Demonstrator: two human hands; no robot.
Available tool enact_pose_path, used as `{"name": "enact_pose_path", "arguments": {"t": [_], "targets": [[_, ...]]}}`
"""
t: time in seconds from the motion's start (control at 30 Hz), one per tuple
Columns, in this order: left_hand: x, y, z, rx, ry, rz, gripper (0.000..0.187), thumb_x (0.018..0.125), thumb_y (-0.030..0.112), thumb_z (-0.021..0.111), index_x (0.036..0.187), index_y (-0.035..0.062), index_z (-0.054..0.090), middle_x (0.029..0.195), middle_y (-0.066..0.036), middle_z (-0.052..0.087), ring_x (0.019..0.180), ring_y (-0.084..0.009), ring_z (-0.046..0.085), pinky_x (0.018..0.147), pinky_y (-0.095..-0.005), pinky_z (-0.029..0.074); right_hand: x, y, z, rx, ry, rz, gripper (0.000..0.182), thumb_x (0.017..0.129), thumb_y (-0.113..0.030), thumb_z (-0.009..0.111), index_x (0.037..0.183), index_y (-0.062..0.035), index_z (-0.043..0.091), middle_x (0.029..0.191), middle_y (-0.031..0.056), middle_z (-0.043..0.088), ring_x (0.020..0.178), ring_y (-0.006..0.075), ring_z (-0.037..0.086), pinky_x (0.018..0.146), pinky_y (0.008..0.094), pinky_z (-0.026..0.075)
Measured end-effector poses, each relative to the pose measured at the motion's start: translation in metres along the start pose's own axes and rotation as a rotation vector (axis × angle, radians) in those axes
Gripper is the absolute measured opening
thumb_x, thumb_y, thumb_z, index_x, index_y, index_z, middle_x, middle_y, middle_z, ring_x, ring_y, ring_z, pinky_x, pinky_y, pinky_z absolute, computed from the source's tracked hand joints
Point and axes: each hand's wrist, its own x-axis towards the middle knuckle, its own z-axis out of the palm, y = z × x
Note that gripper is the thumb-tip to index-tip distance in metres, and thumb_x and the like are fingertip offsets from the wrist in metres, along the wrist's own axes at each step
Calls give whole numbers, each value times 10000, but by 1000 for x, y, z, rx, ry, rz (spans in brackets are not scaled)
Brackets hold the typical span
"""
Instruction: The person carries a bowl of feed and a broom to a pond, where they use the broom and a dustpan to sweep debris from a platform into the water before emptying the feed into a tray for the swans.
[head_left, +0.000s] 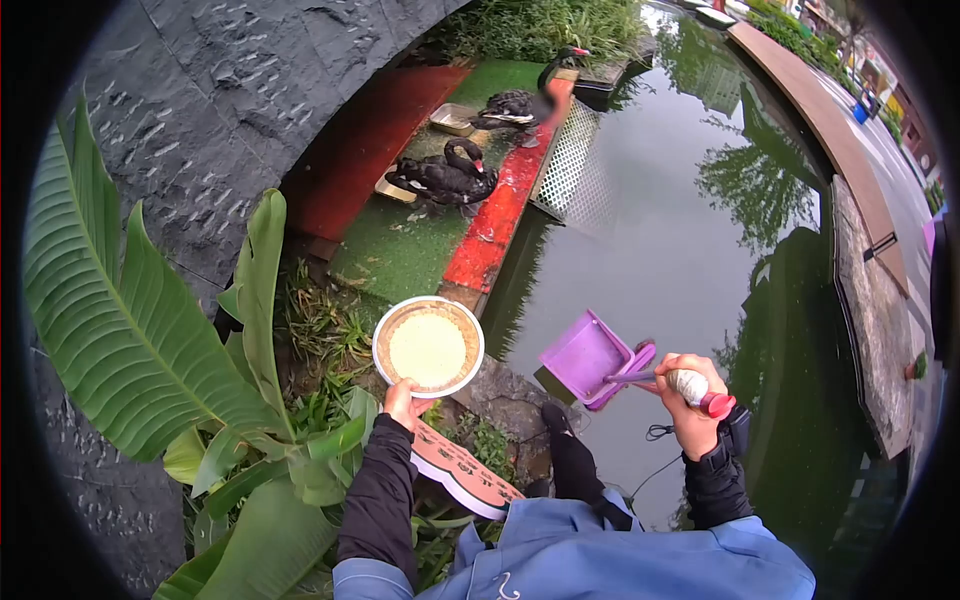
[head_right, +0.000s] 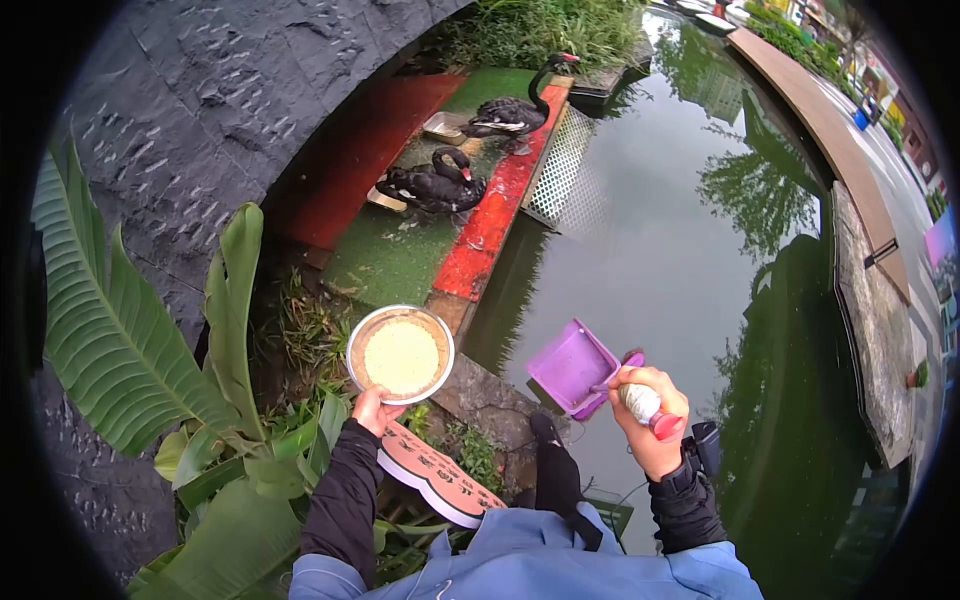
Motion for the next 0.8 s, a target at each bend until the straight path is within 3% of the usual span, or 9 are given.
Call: {"name": "enact_pose_path", "arguments": {"t": [0.17, 0.2, 0.23, 0.37, 0.43, 0.47, 0.5, 0.6, 0.8], "targets": [[23, -1, -20, -115, 112, -85, 425, 763, 102, 400, 1167, -25, 379, 1038, -178, 556, 863, -293, 594, 844, -427, 438, 87, 39, 60, 14, -92, -101, 265, 641, 125, 610, 838, -31, 527, 779, 75, 595, 744, 148, 581, 695, 256, 455], [30, -5, -25, -165, 122, -87, 390, 740, 101, 426, 1109, -24, 420, 1004, -163, 559, 855, -298, 589, 799, -407, 465, 101, 47, 69, 29, -98, -114, 296, 636, 148, 595, 859, -30, 515, 792, 81, 590, 747, 154, 582, 692, 261, 459], [33, -11, -32, -173, 141, -105, 390, 740, 101, 426, 1109, -24, 420, 1004, -163, 559, 855, -298, 589, 799, -407, 465, 111, 56, 80, 122, -92, -55, 324, 642, 162, 584, 891, -28, 501, 817, 91, 585, 754, 158, 580, 696, 267, 463], [41, -18, -49, -287, 152, -82, 366, 743, 97, 451, 1089, -23, 444, 980, -139, 570, 823, -271, 597, 758, -389, 475, 167, 65, 122, 98, -100, -224, 330, 678, 158, 572, 937, -25, 482, 842, 99, 575, 781, 153, 566, 690, 266, 467], [42, -15, -55, -262, 146, -103, 416, 757, 95, 423, 1155, -27, 412, 1060, -165, 552, 919, -281, 577, 837, -387, 449, 187, 66, 139, 177, -80, -179, 312, 711, 141, 559, 960, -26, 473, 856, 101, 567, 792, 149, 555, 694, 267, 464], [48, -21, -68, -265, 131, -97, 410, 758, 90, 421, 1148, -36, 414, 1059, -169, 552, 929, -280, 574, 839, -390, 450, 196, 61, 148, 209, -57, -187, 268, 748, 116, 525, 966, -28, 467, 861, 95, 557, 720, 119, 518, 634, 223, 425], [49, -21, -73, -276, 147, -98, 410, 758, 90, 421, 1148, -36, 414, 1059, -169, 552, 929, -280, 574, 839, -390, 450, 202, 60, 150, 250, -73, -135, 293, 737, 139, 537, 978, -8, 460, 868, 115, 563, 794, 155, 538, 733, 268, 444], [48, -24, -80, -363, 167, -91, 357, 747, 107, 469, 1083, -12, 467, 977, -130, 583, 841, -244, 595, 765, -371, 463, 221, 58, 164, 245, -75, -170, 290, 736, 142, 530, 977, -4, 462, 867, 127, 564, 791, 155, 533, 737, 267, 440], [30, -13, -80, -414, 174, -63, 383, 759, 61, 443, 1129, -37, 431, 1074, -139, 545, 931, -264, 568, 824, -400, 452, 253, 66, 221, 263, -120, -157, 279, 755, 119, 526, 993, -14, 469, 881, 96, 554, 811, 138, 516, 738, 252, 422]]}}
